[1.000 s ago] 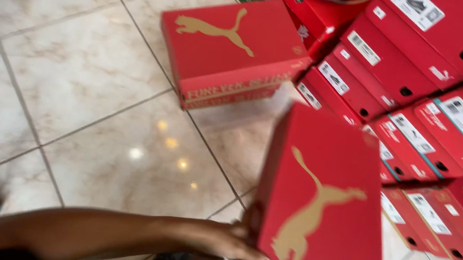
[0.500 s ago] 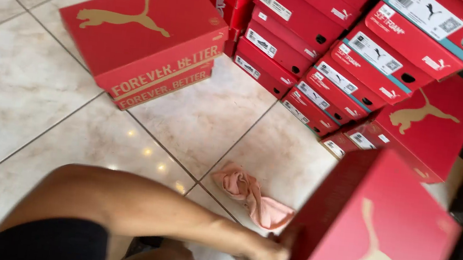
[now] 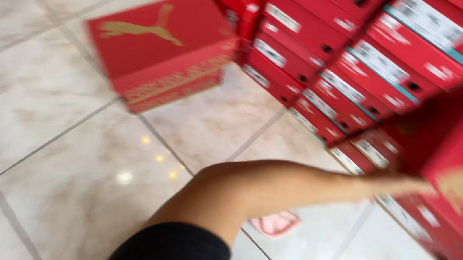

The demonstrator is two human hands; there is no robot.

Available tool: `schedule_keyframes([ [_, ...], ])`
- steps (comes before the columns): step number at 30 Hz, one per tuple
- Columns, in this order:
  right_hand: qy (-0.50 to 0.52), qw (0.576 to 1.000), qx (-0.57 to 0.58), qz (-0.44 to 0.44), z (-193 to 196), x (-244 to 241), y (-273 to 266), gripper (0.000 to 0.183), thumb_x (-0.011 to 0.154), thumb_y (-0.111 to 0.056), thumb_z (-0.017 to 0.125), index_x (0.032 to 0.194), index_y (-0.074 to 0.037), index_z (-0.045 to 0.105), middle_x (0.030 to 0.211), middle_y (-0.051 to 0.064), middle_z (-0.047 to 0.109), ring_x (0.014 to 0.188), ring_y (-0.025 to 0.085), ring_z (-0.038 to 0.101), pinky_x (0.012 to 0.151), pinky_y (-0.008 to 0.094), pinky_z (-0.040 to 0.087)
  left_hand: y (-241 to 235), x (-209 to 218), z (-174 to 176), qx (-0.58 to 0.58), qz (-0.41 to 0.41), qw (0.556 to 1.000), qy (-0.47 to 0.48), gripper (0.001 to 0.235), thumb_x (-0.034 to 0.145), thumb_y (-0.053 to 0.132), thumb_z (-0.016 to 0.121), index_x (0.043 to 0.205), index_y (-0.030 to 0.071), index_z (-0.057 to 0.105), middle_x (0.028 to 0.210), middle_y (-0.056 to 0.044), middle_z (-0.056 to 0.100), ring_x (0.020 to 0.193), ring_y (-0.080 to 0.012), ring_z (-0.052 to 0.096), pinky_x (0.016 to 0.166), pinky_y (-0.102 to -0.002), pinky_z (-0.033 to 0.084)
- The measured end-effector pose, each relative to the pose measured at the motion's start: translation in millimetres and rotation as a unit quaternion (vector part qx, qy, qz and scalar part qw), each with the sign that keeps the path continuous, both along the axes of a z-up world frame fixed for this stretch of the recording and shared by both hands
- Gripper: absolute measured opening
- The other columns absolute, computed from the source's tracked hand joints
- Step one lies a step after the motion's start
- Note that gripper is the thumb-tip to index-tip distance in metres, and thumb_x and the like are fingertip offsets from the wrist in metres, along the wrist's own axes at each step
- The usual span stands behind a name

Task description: Cleaning and organizing shoe boxes using a cloth

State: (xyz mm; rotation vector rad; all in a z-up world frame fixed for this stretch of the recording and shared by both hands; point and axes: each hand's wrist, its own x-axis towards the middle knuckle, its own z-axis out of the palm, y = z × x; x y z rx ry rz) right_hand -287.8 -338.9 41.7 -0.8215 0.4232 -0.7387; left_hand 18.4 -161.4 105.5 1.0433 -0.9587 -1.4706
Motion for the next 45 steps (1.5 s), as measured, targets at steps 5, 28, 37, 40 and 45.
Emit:
schedule_keyframes([
  [5, 0.096, 0.985, -0.034, -0.135, 66, 63, 64, 0.048, 0.096, -0.03, 0.059, 0.142, -0.014, 0.06, 0.139, 0.004, 0.069, 0.12, 0.021, 0.064, 0.101, 0.051, 0.046, -40, 9, -32, -0.011, 0.12, 0.991, 0.056, 0.096, 0.07, 0.048, 0.063, 0.151, 0.005, 0.036, 0.129, -0.018, 0.057, 0.111, -0.0267, 0.06, 0.088, -0.038, 0.051],
  [28, 0.318, 0.895, -0.104, -0.295, 73, 115, -33, 0.042, 0.099, -0.042, 0.052, 0.131, -0.015, 0.056, 0.128, 0.011, 0.072, 0.113, 0.024, 0.077, 0.086, 0.065, 0.061, -124, 56, -126, -0.126, 0.2, 0.905, -0.354, 0.067, 0.097, 0.004, 0.045, 0.159, 0.024, 0.032, 0.116, -0.019, 0.057, 0.099, -0.0267, 0.054, 0.081, -0.035, 0.052],
  [37, 0.334, 0.885, -0.123, -0.3, 80, 120, -32, 0.047, 0.096, -0.045, 0.052, 0.131, -0.014, 0.056, 0.128, 0.013, 0.071, 0.116, 0.028, 0.078, 0.086, 0.069, 0.061, -121, 58, -116, -0.067, 0.148, 0.924, -0.345, 0.064, 0.098, 0.011, 0.041, 0.16, 0.018, 0.026, 0.135, -0.026, 0.049, 0.11, -0.0347, 0.059, 0.088, -0.043, 0.056],
  [40, 0.342, 0.882, -0.125, -0.299, 85, 126, -25, 0.047, 0.096, -0.046, 0.049, 0.131, -0.015, 0.055, 0.128, 0.012, 0.07, 0.118, 0.027, 0.078, 0.087, 0.07, 0.06, -116, 58, -110, -0.052, 0.135, 0.925, -0.351, 0.066, 0.098, 0.011, 0.041, 0.161, 0.016, 0.022, 0.139, -0.024, 0.047, 0.111, -0.0339, 0.063, 0.09, -0.043, 0.056],
  [45, 0.333, 0.889, -0.12, -0.291, 80, 120, -32, 0.047, 0.096, -0.044, 0.049, 0.131, -0.012, 0.053, 0.127, 0.015, 0.07, 0.118, 0.03, 0.077, 0.085, 0.071, 0.061, -113, 59, -109, -0.047, 0.128, 0.929, -0.343, 0.072, 0.092, 0.006, 0.04, 0.161, 0.017, 0.022, 0.145, -0.025, 0.041, 0.115, -0.0384, 0.061, 0.093, -0.047, 0.055],
])
